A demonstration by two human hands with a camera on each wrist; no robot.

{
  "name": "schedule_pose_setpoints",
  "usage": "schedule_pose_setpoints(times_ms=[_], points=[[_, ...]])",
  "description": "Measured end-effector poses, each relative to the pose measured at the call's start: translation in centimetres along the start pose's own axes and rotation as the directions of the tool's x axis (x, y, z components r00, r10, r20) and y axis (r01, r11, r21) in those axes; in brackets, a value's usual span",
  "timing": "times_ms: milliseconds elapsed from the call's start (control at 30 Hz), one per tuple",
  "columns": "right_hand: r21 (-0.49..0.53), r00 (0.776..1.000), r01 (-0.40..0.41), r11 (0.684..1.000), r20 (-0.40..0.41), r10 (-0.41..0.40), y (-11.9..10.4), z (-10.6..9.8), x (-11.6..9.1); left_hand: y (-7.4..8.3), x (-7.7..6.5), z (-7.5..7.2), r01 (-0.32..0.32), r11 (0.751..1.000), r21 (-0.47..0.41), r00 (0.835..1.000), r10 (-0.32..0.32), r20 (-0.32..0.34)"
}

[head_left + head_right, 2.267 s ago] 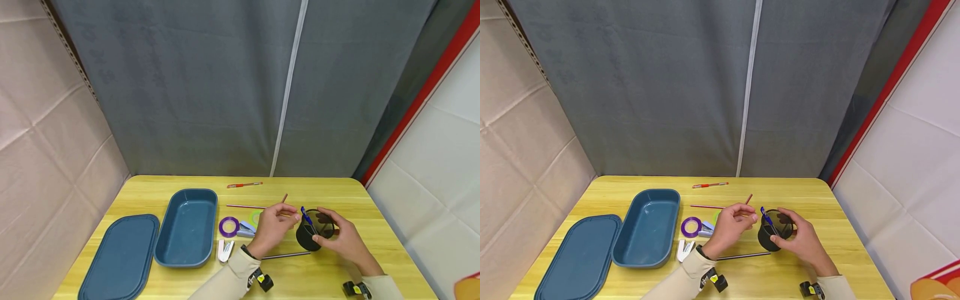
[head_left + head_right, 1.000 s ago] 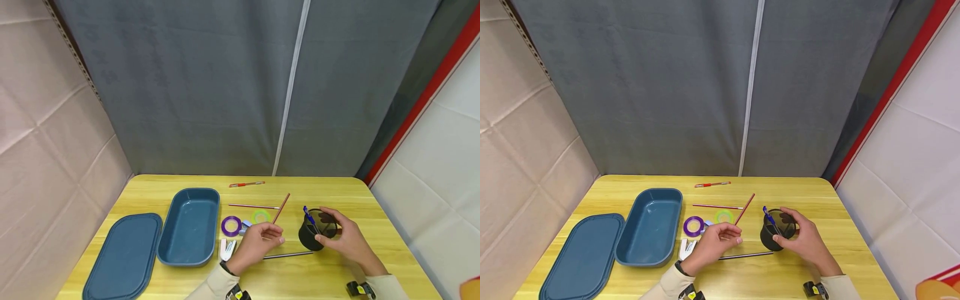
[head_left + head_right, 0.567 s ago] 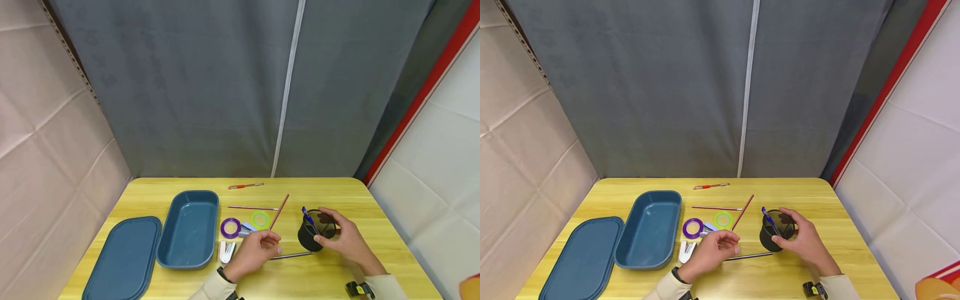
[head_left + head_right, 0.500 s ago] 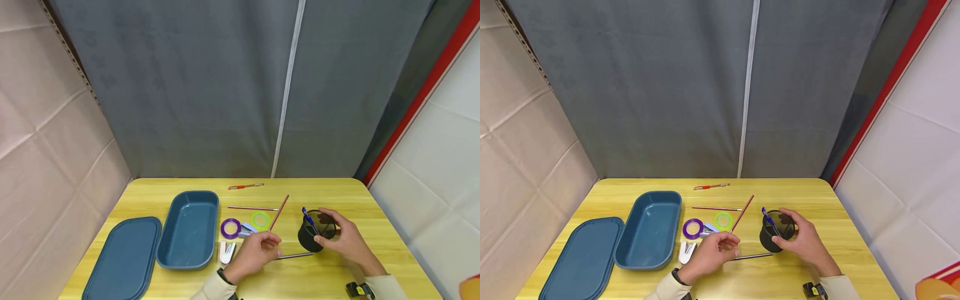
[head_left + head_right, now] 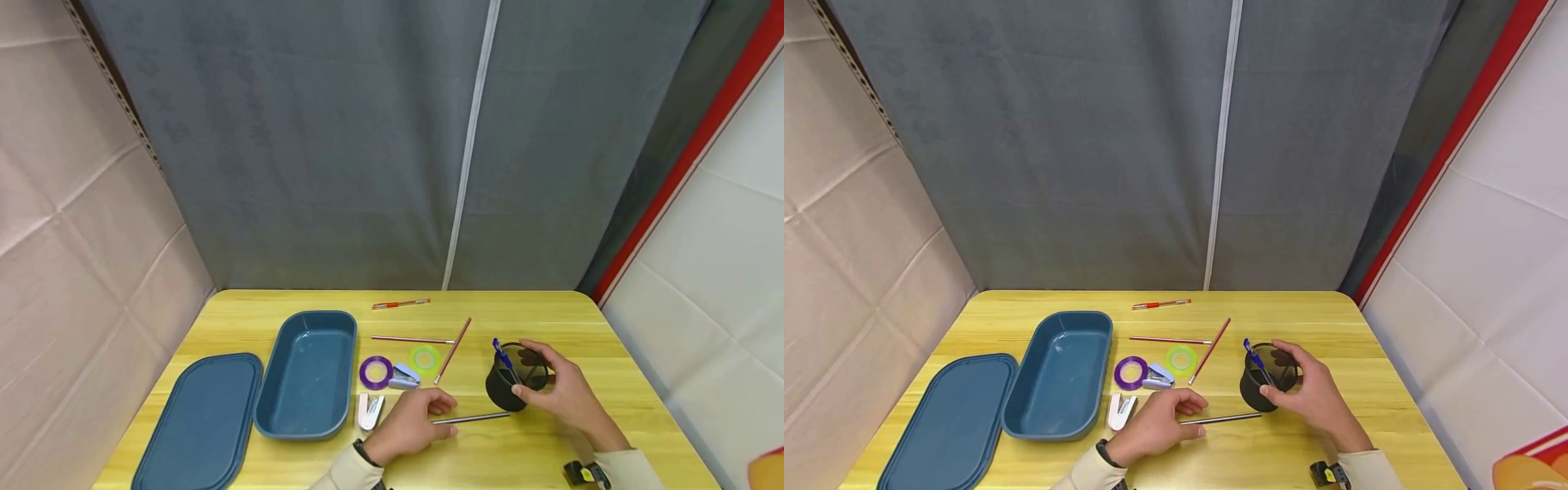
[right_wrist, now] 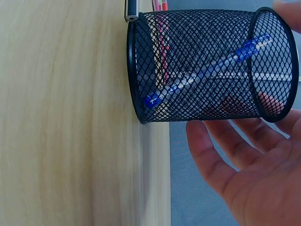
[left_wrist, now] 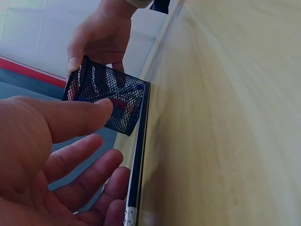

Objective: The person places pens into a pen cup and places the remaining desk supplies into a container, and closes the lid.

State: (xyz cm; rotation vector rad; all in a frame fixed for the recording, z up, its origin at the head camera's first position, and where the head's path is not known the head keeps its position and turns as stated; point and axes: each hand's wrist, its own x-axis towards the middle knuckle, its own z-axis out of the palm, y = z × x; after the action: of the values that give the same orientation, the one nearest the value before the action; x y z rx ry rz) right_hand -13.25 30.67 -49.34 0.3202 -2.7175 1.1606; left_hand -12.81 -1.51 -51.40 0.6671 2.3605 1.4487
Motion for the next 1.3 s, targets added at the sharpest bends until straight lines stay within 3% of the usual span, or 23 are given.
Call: schedule_pose_setpoints(times_ms=[633,1067,1300], points=[[0.017,1.000,-0.025,1.000,0.014,0.025,0.0,0.2,-0.3,-1.3,0.1,-0.1,-0.015,0.996,0.091,1.000,0.013,0.016],[0.012,1.000,-0.018,1.000,0.009,0.018,0.2,0.7,-0.1,-1.2,0.3,-0.5,-0.026,0.979,0.204,1.000,0.028,-0.004],[-0.015,1.000,-0.014,1.000,-0.007,0.014,0.0,0.3,0.2,-0.8,0.8,-0.7,-0.026,0.982,0.187,0.999,0.021,0.025]])
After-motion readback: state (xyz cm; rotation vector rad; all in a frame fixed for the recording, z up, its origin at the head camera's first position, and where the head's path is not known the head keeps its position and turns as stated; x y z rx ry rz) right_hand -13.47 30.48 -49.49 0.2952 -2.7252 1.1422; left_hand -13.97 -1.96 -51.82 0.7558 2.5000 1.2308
